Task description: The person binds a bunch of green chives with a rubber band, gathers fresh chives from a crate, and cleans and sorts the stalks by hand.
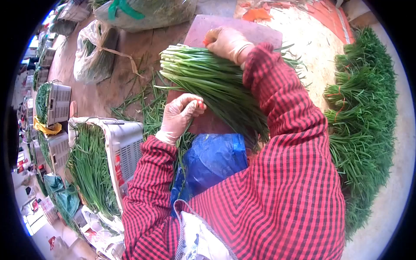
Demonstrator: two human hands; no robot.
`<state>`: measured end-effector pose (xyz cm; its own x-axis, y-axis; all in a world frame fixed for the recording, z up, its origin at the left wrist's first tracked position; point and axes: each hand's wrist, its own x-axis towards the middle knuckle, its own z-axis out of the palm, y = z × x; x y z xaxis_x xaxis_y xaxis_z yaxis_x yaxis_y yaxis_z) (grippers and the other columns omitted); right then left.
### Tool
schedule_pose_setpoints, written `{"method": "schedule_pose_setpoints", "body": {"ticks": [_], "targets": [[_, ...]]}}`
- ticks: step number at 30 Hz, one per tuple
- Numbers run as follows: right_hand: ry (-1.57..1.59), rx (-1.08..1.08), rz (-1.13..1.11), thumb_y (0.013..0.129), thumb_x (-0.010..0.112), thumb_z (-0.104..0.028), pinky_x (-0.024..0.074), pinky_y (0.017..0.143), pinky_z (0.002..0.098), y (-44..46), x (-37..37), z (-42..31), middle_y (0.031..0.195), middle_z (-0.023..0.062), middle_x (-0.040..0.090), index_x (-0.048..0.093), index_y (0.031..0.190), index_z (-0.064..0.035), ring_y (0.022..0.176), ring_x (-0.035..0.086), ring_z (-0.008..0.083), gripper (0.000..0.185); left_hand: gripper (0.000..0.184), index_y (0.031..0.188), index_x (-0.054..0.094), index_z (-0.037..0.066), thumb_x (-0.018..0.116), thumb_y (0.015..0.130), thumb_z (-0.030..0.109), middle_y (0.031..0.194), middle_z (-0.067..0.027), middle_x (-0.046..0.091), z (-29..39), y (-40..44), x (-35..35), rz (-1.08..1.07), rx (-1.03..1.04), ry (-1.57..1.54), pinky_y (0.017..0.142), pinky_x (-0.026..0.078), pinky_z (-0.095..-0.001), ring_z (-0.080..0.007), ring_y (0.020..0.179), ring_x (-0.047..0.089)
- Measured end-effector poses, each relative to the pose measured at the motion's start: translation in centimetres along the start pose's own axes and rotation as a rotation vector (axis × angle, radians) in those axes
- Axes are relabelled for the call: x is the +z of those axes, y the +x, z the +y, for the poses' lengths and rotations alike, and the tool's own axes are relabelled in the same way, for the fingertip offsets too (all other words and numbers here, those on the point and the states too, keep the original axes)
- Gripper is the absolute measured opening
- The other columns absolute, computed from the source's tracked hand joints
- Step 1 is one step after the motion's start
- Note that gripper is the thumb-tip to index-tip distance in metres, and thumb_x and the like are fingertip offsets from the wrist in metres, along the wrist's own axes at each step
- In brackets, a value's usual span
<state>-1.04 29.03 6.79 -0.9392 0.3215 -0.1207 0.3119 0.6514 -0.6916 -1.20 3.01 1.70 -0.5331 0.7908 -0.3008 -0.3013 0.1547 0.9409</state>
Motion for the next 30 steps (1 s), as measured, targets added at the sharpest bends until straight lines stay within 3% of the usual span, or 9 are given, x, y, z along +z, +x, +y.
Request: {"method": "schedule_pose_setpoints", "body": {"ticks": [3, 5, 6, 9, 10, 13, 21, 27, 30], "targets": [[-0.184, -0.130, 0.199, 0.082, 0.060, -0.017, 0.0508, 0.073, 0.0348, -3.0, 4.7, -1.1, 0.085, 0.0122, 0.066, 0.065, 0.091, -0.0103, 0.083, 0.064, 0.0287, 0.013, 0.012, 0.100, 0.062, 0.002, 0.054, 0.095, 0.009, 0.085, -0.0033, 0.066, 1.6, -0.5, 2.1, 0.030, 0.168, -0.008, 0.069, 0.050, -0.0219, -0.0078, 0.076, 0.062], [-0.272, -0.194, 0.379, 0.085, 0.057, -0.017, 0.0501, 0.070, 0.0387, -4.8, 8.8, -1.3, 0.082, 0.0115, 0.062, 0.061, 0.087, -0.0099, 0.081, 0.062, 0.0330, 0.008, 0.013, 0.100, 0.062, 0.002, 0.053, 0.095, 0.009, 0.085, -0.0034, 0.066, 1.9, -1.3, 3.5, 0.121, 0.243, 0.038, 0.068, 0.050, -0.0220, -0.0075, 0.072, 0.061], [-0.244, -0.240, 0.419, 0.088, 0.050, -0.015, 0.0499, 0.068, 0.0410, -5.6, 9.5, -1.5, 0.083, 0.0111, 0.060, 0.059, 0.087, -0.0114, 0.079, 0.062, 0.0307, 0.009, 0.012, 0.099, 0.061, 0.001, 0.054, 0.095, 0.010, 0.084, -0.0030, 0.066, 1.7, -1.7, 4.1, 0.140, 0.243, 0.085, 0.067, 0.050, -0.0215, -0.0072, 0.070, 0.061], [-0.057, -0.297, 0.440, 0.087, 0.054, -0.017, 0.0496, 0.068, 0.0401, -6.8, 9.7, -1.5, 0.084, 0.0099, 0.061, 0.059, 0.087, -0.0112, 0.080, 0.063, 0.0305, 0.008, 0.013, 0.097, 0.061, 0.001, 0.053, 0.095, 0.011, 0.082, -0.0027, 0.065, 1.3, -2.3, 5.3, 0.253, 0.186, 0.037, 0.066, 0.050, -0.0214, -0.0069, 0.070, 0.060], [0.090, -0.282, 0.455, 0.082, 0.063, -0.008, 0.0493, 0.067, 0.0347, -7.5, 9.6, -1.9, 0.082, 0.0107, 0.061, 0.060, 0.087, -0.0086, 0.077, 0.062, 0.0297, 0.006, 0.013, 0.095, 0.061, 0.002, 0.053, 0.095, 0.012, 0.078, -0.0035, 0.065, 1.1, -1.9, 5.3, 0.274, 0.201, -0.062, 0.065, 0.050, -0.0217, -0.0074, 0.068, 0.061], [0.190, -0.368, 0.430, 0.081, 0.064, -0.015, 0.0493, 0.064, 0.0344, -9.8, 9.7, -1.9, 0.080, 0.0077, 0.063, 0.062, 0.084, -0.0107, 0.073, 0.063, 0.0277, 0.005, 0.014, 0.096, 0.058, 0.000, 0.054, 0.095, 0.014, 0.075, -0.0065, 0.066, 0.7, -1.7, 4.4, 0.327, 0.100, -0.206, 0.062, 0.052, -0.0232, -0.0109, 0.062, 0.062], [0.205, -0.507, 0.380, 0.080, 0.062, -0.009, 0.0483, 0.060, 0.0343, -10.3, 9.2, -0.9, 0.078, 0.0068, 0.061, 0.061, 0.084, -0.0111, 0.070, 0.062, 0.0281, 0.005, 0.016, 0.097, 0.056, -0.001, 0.055, 0.094, 0.014, 0.076, -0.0092, 0.066, 0.2, -1.7, 4.8, 0.354, 0.123, -0.263, 0.060, 0.052, -0.0237, -0.0124, 0.061, 0.063], [0.253, -0.459, 0.283, 0.081, 0.060, -0.005, 0.0504, 0.066, 0.0326, -10.4, 8.6, -0.4, 0.084, 0.0087, 0.063, 0.063, 0.092, -0.0091, 0.075, 0.064, 0.0279, 0.013, 0.016, 0.093, 0.055, -0.001, 0.057, 0.093, 0.014, 0.071, -0.0086, 0.064, 0.9, -0.5, 5.1, 0.426, 0.085, -0.172, 0.052, 0.050, -0.0231, -0.0124, 0.055, 0.060], [0.324, -0.438, 0.224, 0.082, 0.062, -0.011, 0.0515, 0.077, 0.0326, -10.4, 8.1, 0.0, 0.095, 0.0118, 0.065, 0.061, 0.108, -0.0060, 0.087, 0.066, 0.0263, 0.026, 0.015, 0.087, 0.053, 0.000, 0.057, 0.093, 0.014, 0.068, -0.0082, 0.064, 1.6, 0.4, 5.0, 0.440, -0.025, -0.156, 0.047, 0.048, -0.0237, -0.0130, 0.052, 0.061]]}}
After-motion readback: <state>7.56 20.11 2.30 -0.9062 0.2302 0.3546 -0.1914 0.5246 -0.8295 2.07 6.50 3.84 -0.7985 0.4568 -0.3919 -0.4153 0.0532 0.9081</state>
